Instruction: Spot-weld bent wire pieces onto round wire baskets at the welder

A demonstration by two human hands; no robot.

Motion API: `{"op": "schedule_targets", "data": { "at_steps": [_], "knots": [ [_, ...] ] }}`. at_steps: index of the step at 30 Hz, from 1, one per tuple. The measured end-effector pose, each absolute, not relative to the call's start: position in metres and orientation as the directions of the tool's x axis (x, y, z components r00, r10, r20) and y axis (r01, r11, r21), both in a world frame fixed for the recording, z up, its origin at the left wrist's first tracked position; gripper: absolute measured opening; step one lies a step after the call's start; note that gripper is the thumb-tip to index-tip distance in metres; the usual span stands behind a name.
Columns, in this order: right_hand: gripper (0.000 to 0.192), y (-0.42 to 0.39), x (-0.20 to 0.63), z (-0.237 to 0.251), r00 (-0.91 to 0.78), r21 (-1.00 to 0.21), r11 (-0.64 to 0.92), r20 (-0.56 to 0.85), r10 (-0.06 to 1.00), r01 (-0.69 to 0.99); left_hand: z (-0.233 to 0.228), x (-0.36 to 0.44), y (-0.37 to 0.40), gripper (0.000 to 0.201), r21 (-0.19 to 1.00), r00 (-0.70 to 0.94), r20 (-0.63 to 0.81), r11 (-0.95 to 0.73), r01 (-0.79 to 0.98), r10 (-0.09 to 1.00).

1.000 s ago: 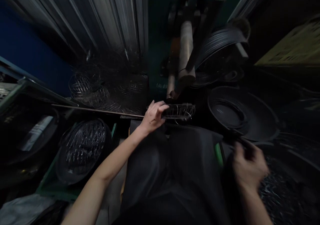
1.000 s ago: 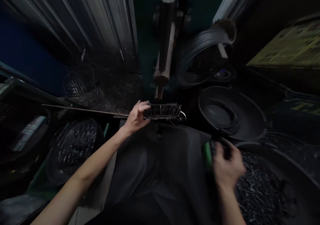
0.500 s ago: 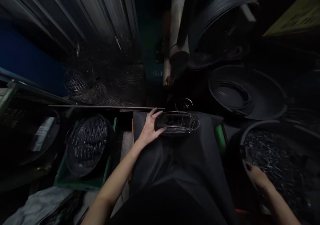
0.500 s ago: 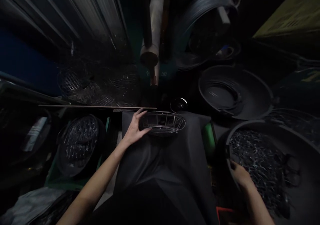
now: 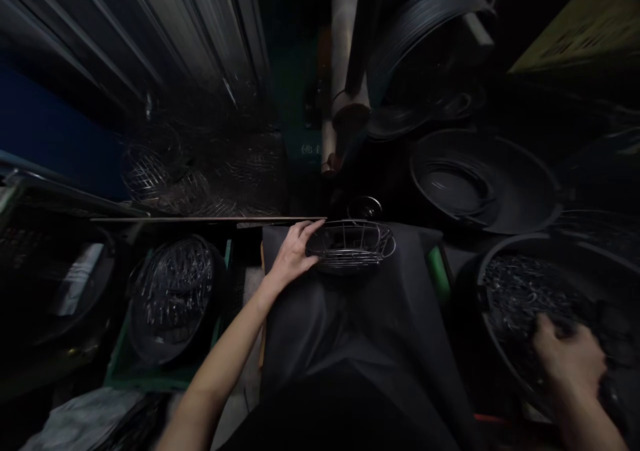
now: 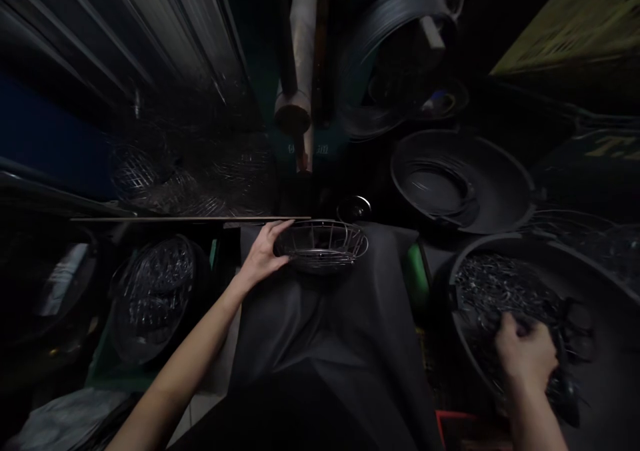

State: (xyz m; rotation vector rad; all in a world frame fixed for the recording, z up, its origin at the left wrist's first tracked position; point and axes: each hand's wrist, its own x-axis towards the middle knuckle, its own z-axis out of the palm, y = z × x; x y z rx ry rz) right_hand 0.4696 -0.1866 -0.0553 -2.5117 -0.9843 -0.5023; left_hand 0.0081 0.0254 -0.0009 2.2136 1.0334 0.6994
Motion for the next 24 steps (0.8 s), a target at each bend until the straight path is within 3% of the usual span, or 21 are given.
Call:
{"op": "schedule_targets", "data": {
  "at_steps": [2,4,8,12,16,20,24],
  "knots": [
    [0.053,-0.173,0.441,-0.033,0.746,-0.314,-0.705,0.484,0.457,0.636,0.005,0.010,0.028,0.075,0.713,0.549,0.206,-0.508,0.483,0.810],
    [0.061,-0.159,0.401,-0.013,0.706,-0.355,-0.638,0.547,0.451,0.683,0.013,0.014,0.030,0.075,0.726,0.534,0.191,-0.485,0.488,0.824],
    [0.054,-0.141,0.327,-0.009,0.563,-0.364,-0.430,0.549,0.618,0.826,0.030,0.024,0.034,0.069,0.727,0.483,0.173,-0.442,0.525,0.858],
    [0.054,-0.138,0.298,-0.044,0.409,-0.488,-0.216,0.333,0.850,0.845,0.038,0.031,0.039,0.067,0.719,0.429,0.204,-0.432,0.544,0.880],
    [0.052,-0.130,0.292,-0.044,0.490,-0.677,-0.297,0.108,0.865,0.673,0.039,0.035,0.045,0.065,0.659,0.436,0.270,-0.494,0.567,0.859],
    [0.044,-0.094,0.267,0.016,0.587,-0.877,-0.318,-0.050,0.808,0.362,0.038,0.038,0.050,0.062,0.531,0.475,0.276,-0.544,0.649,0.836],
    [0.039,-0.037,0.233,0.063,0.453,-0.961,-0.238,-0.150,0.879,0.143,0.041,0.043,0.049,0.064,0.400,0.506,0.263,-0.570,0.718,0.822]
  ]
}}
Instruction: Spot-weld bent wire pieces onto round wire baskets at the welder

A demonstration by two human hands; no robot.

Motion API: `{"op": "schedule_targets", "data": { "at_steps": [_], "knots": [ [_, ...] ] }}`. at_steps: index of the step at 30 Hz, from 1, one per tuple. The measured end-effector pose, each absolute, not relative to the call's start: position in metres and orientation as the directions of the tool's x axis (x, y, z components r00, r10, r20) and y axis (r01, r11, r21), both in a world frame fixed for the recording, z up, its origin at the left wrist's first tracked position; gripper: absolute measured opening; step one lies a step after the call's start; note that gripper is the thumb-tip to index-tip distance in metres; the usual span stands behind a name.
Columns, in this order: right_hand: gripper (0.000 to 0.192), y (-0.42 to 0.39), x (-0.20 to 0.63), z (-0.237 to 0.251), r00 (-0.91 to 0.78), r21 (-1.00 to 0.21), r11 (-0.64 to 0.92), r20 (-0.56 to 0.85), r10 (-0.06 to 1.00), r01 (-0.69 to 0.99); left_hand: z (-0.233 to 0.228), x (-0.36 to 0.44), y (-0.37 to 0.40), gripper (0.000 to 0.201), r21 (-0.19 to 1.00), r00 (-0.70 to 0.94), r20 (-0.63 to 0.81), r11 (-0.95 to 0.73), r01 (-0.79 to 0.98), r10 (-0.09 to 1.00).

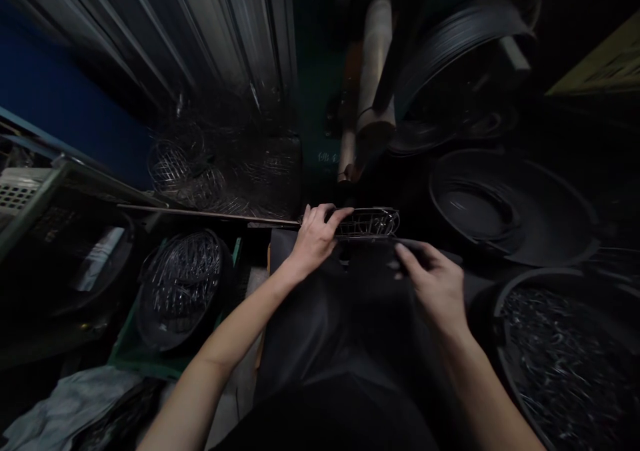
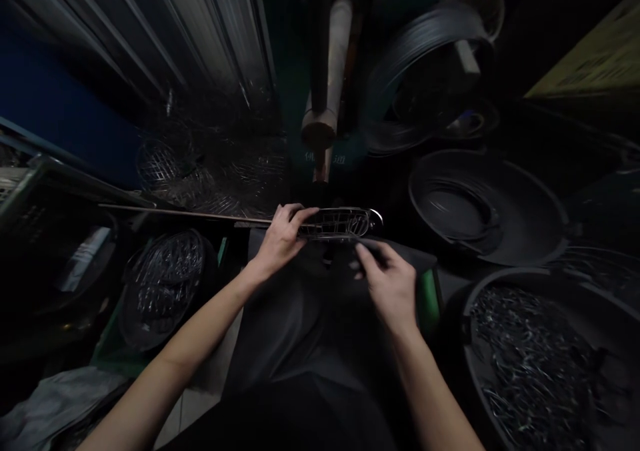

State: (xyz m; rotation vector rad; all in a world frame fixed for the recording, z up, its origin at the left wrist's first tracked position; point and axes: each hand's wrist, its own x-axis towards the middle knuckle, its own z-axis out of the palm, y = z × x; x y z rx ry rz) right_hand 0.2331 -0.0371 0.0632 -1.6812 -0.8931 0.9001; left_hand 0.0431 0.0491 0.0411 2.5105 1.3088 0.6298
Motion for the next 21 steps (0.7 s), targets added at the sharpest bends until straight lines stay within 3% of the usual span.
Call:
{"op": "schedule_targets", "data": {
  "at_steps": [3,5,10,13,21],
  "knots": [
    [0.037,-0.003,0.218,0.064,0.341,-0.965,-0.251,-0.211,0.916,0.080,0.045,0.045,0.047,0.060,0.324,0.511,0.281,-0.582,0.746,0.812],
    [0.035,0.011,0.211,0.057,0.355,-0.962,-0.244,-0.187,0.916,0.123,0.047,0.045,0.047,0.056,0.282,0.514,0.297,-0.588,0.758,0.805],
    [0.031,0.018,0.194,0.044,0.422,-0.896,-0.096,0.107,0.900,0.433,0.048,0.041,0.051,0.056,0.265,0.493,0.318,-0.576,0.773,0.810],
    [0.031,0.018,0.183,0.042,0.432,-0.843,-0.027,0.248,0.867,0.537,0.047,0.039,0.055,0.056,0.294,0.477,0.339,-0.573,0.765,0.811],
    [0.029,0.028,0.176,0.036,0.452,-0.812,0.020,0.345,0.823,0.583,0.039,0.039,0.065,0.061,0.346,0.440,0.422,-0.590,0.730,0.793]
  ]
}}
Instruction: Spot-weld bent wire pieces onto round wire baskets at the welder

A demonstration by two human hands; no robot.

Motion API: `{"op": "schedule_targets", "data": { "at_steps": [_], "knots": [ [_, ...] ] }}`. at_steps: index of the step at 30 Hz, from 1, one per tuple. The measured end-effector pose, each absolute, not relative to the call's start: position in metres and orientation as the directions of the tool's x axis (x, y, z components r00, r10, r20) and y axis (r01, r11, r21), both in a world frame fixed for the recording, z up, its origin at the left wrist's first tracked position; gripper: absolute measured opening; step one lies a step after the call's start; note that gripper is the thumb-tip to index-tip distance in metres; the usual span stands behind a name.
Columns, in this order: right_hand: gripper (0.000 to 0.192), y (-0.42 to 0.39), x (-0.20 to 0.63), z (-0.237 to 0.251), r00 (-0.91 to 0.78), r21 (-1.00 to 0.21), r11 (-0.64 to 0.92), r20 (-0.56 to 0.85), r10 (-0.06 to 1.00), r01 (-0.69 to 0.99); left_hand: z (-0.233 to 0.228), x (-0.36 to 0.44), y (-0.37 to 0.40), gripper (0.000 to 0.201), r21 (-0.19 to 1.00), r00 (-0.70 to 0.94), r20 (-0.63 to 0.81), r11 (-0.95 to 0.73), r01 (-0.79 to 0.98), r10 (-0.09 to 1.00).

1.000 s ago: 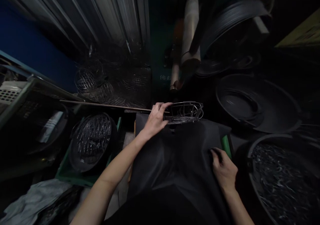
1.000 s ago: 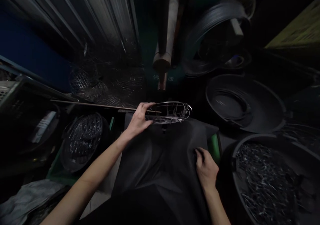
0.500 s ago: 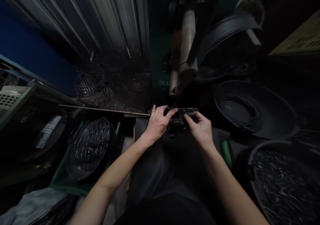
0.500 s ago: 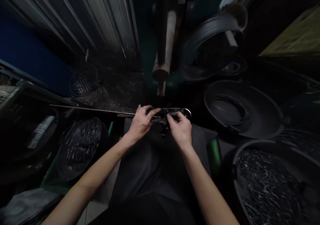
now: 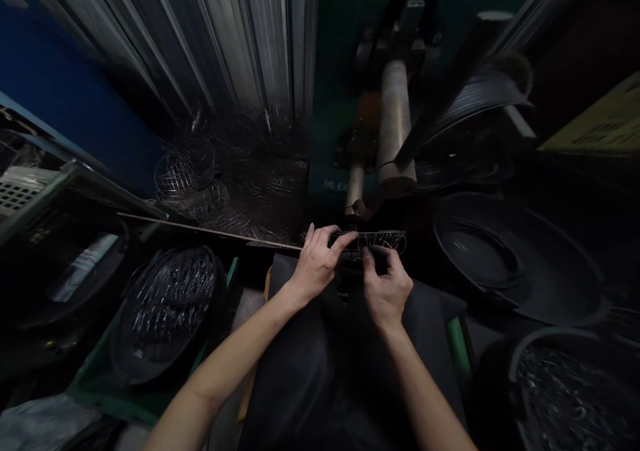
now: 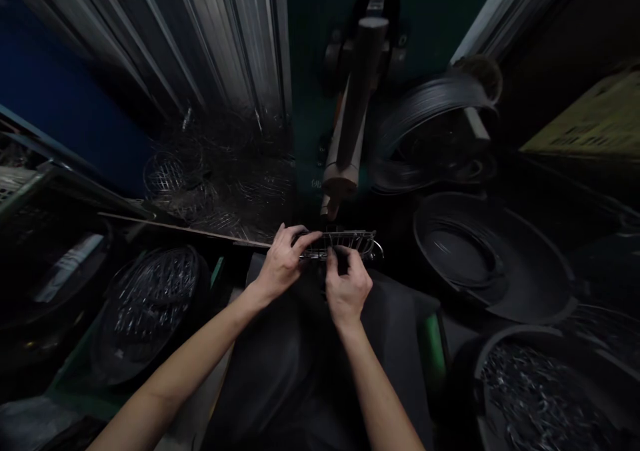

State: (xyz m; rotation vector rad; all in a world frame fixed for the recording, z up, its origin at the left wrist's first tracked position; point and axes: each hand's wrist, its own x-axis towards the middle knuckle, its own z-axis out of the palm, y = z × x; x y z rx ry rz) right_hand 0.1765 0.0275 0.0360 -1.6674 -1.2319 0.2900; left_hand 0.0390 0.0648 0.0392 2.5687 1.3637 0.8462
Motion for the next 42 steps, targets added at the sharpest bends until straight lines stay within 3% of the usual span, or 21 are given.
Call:
{"op": "schedule_targets", "data": {
  "at_steps": [17,31,42],
  "knots": [
    [0.028,0.044,0.174,0.032,0.464,-0.797,0.083,0.429,0.775,0.598,0.036,0.043,0.084,0.054,0.334,0.431,0.534,-0.650,0.683,0.727],
    [0.034,0.054,0.175,0.028,0.471,-0.797,0.040,0.395,0.789,0.602,0.033,0.042,0.097,0.052,0.333,0.452,0.499,-0.645,0.688,0.739],
    [0.038,0.056,0.177,0.020,0.299,-0.755,0.222,0.486,0.821,0.617,0.020,0.039,0.104,0.047,0.271,0.407,0.653,-0.699,0.662,0.638]
  ]
}}
